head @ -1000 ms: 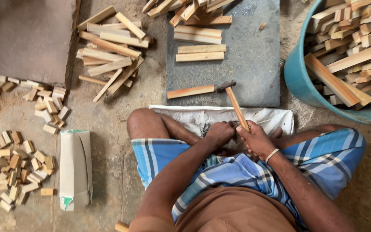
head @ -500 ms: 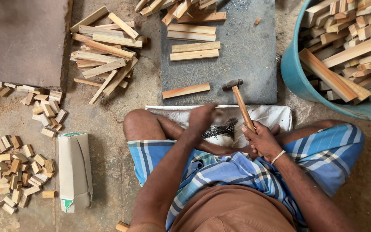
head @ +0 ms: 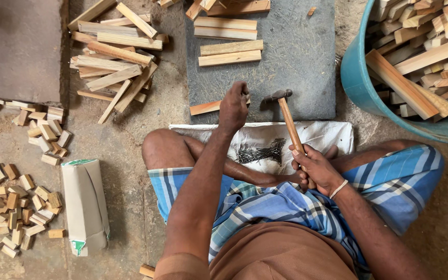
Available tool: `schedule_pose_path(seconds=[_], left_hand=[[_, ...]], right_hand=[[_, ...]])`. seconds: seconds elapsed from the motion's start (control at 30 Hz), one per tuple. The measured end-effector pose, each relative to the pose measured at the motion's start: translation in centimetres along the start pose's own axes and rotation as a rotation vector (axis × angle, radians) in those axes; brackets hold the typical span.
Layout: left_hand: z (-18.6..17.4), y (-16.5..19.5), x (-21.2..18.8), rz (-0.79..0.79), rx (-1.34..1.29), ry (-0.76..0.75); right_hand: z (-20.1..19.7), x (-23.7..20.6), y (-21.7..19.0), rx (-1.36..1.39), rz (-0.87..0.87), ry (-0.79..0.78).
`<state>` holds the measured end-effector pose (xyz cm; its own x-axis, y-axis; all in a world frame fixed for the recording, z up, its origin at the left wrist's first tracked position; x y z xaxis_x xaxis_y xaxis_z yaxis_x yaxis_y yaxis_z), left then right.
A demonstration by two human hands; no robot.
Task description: The person sits on the floor and repeatedly picks up small wooden pieces, places them on a work surface, and hammers nails into them using a hammer. The person then moves the assembled pieces aside.
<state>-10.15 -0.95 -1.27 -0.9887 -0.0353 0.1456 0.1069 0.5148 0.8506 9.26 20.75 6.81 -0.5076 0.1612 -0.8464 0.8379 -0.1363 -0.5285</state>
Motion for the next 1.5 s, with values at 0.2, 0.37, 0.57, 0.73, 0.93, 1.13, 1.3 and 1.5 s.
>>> schedule_pose_path(seconds=[0.2,0.37,0.57,0.73,0.93,1.13,1.3,1.5], left_hand=[[-0.3,-0.1,-0.5,0.25,0.072,0.022],[-0.2,-1.0,-0.6,0.298,0.039,-0.018],[0.2,-1.8,-0.6,0.25,0.052,-0.051],[-0.1,-1.2,-0.7,0.272,0.085,-0.039],[-1.0,-1.3,-0.3,0.196,-0.032,-0.084],[-1.6,-1.7,-0.1,0.111,-0.279,-0.027],[-1.6,-1.5,0.1,0.045,-0.23,-0.054],[-2.8,1.3,0.0,0.512,0.07,-0.124]], right_hand=[[0.3,0.8,0.5,-0.193,-0.17,0.156],[0.7,-0.6,-1.7,-0.491,-0.797,0.299],[1.7,-2.5,-3.1,-0.716,-1.28,0.547],[2.3,-0.9,-3.2,-0.904,-1.054,0.472],[-0.5,-3.0,-2.8,-0.666,-1.226,0.558],[0.0,-2.9,-2.1,-0.321,-1.487,0.541],[1.5,0.7,-1.2,-0.867,-0.988,0.509],[-0.8,-0.7,-0.5,-0.677,-0.619,0.377]])
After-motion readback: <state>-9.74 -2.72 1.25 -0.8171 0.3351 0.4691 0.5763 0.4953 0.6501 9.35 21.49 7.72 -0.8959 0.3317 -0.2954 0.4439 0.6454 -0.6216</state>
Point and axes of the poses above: each hand's wrist, its own x-axis towards the middle knuckle, its own z-axis out of the palm, y = z × x, the point moved 3 cm from there along x, towards the middle knuckle, and after that the axes turned 15 degrees about y, right-handed, at the moved point
